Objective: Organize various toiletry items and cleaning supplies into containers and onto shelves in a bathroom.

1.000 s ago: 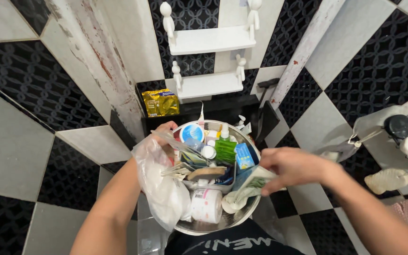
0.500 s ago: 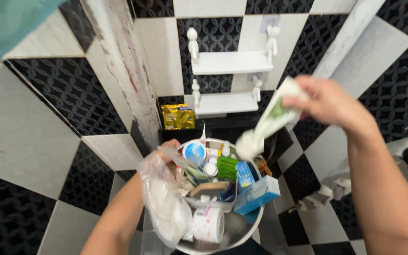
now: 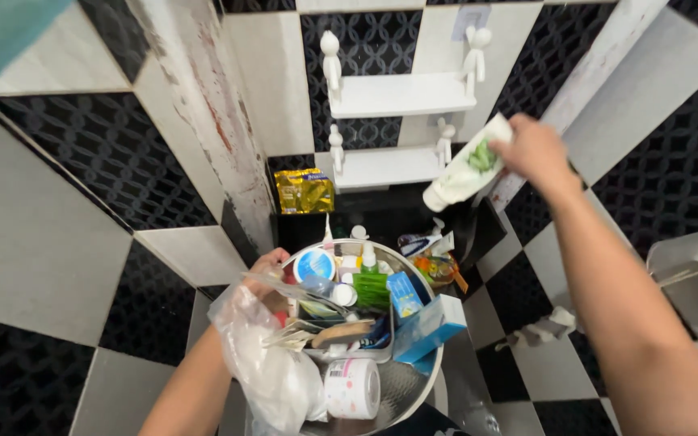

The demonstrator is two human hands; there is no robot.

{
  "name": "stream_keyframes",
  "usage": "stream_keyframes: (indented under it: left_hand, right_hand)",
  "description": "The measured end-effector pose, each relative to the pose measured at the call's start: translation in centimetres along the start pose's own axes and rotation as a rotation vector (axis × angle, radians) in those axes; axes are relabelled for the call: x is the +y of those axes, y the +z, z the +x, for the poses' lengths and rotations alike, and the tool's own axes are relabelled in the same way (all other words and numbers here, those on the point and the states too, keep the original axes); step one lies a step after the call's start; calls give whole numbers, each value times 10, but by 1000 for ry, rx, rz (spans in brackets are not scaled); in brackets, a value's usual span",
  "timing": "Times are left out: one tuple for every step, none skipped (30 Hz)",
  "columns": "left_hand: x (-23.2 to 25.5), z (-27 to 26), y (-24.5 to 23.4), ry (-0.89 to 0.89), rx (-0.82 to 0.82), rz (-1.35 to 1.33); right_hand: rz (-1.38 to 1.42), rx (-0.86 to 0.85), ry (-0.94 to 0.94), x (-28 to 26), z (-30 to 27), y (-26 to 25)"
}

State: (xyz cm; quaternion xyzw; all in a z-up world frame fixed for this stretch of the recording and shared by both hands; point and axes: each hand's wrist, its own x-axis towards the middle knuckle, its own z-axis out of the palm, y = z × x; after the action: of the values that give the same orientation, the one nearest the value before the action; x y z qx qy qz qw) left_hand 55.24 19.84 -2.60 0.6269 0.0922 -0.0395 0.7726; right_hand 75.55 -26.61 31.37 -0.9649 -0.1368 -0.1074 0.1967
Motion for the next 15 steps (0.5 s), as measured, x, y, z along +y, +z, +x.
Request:
stream_keyframes:
  left_hand:
    - [-12, 1, -8, 71, 6, 142]
    - [-19, 0, -10, 59, 6, 138]
    - [-26, -2, -13, 74, -6, 105]
    - [-33, -4, -16, 88, -17, 72]
    - [-11, -24, 1, 75, -11, 69]
    - [10, -42, 18, -38, 12, -70]
    - [33, -60, 34, -152, 35, -206]
    - [24, -60, 25, -167, 41, -207]
    - [15, -58, 17, -174, 5, -199]
    - [6, -57, 8, -182, -31, -191]
    - [7, -65, 7, -197, -30, -193]
    - [8, -72, 6, -166, -21, -105]
    - [9, -80, 4, -134, -12, -16]
    - [15, -85, 9, -149, -11, -18]
    - [21, -90, 14, -199, 10, -53]
  right_hand:
    - [-9, -111, 118, -3, -7, 7]
    - [-12, -123, 123, 11, -6, 29]
    - [-44, -133, 94, 24, -4, 51]
    - [-76, -144, 64, 37, -2, 73]
    - [-75, -159, 65, 44, -4, 91]
    - [-55, -187, 52, 51, -6, 109]
    - [-32, -215, 44, 59, -9, 128]
    - [-29, -230, 48, 73, -8, 160]
    - [-11, -211, 40, 89, -9, 190]
    - [6, -192, 32, 106, -10, 220]
    - [6, -205, 40, 104, -18, 231]
    - [8, -227, 136, 102, -26, 241]
    - [9, -248, 232, 99, -34, 252]
    - [8, -261, 239, 111, -39, 271]
    - [48, -251, 273, 122, -43, 290]
